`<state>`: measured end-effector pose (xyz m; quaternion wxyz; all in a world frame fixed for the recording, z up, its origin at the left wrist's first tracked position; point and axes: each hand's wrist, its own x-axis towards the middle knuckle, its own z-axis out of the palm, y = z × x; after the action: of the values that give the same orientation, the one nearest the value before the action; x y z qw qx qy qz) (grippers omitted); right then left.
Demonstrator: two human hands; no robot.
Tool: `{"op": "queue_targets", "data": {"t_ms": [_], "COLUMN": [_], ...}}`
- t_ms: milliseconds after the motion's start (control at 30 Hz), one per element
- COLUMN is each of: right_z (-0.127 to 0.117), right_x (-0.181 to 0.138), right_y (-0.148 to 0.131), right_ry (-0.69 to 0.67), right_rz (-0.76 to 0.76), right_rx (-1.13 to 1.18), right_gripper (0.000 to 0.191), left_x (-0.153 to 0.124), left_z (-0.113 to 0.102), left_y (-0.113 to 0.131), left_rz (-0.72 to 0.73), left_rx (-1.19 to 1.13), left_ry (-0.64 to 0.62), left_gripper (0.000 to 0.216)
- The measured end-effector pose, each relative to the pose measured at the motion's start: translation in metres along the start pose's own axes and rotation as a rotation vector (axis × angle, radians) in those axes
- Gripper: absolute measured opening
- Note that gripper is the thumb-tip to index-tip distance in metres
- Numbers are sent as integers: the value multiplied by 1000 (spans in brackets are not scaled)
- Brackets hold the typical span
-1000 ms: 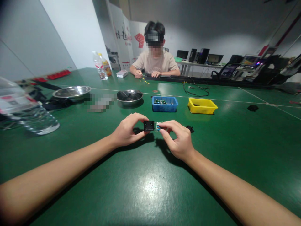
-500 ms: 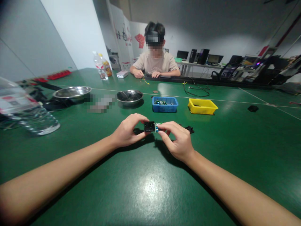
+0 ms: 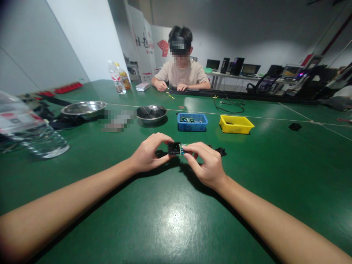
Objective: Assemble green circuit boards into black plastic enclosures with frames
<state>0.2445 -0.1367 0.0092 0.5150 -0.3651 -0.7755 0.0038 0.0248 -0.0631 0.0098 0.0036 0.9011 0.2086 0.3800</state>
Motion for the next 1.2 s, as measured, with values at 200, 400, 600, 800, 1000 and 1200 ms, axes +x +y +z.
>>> {"op": "queue_targets", "data": {"t_ms": [200,400,600,800,1000,1200], "right_z": [0,1,0,0,1,1], "right_x": [0,0,0,0,1,1], "right_y": [0,1,1,1,1,2], "right_ry": [3,8,-1,-9,-6,2], "right_rz": [-9,-2,-13,-28,-53,-81], "right_rx": [3,0,2,8,8,9], "right_gripper": [15,15,15,16,17,17], "left_x": [0,0,0,0,1,1], "left_z": [-1,0,0,0,-1,-1], "left_y": [0,0,0,0,0,0], "left_rz": [21,-1,5,29,21,42], "left_rx": [4,-2,2,7,-1,11], "left_ry": [4,-7,-4,8,0,9], "left_gripper": [23,23,23,23,23,23]}}
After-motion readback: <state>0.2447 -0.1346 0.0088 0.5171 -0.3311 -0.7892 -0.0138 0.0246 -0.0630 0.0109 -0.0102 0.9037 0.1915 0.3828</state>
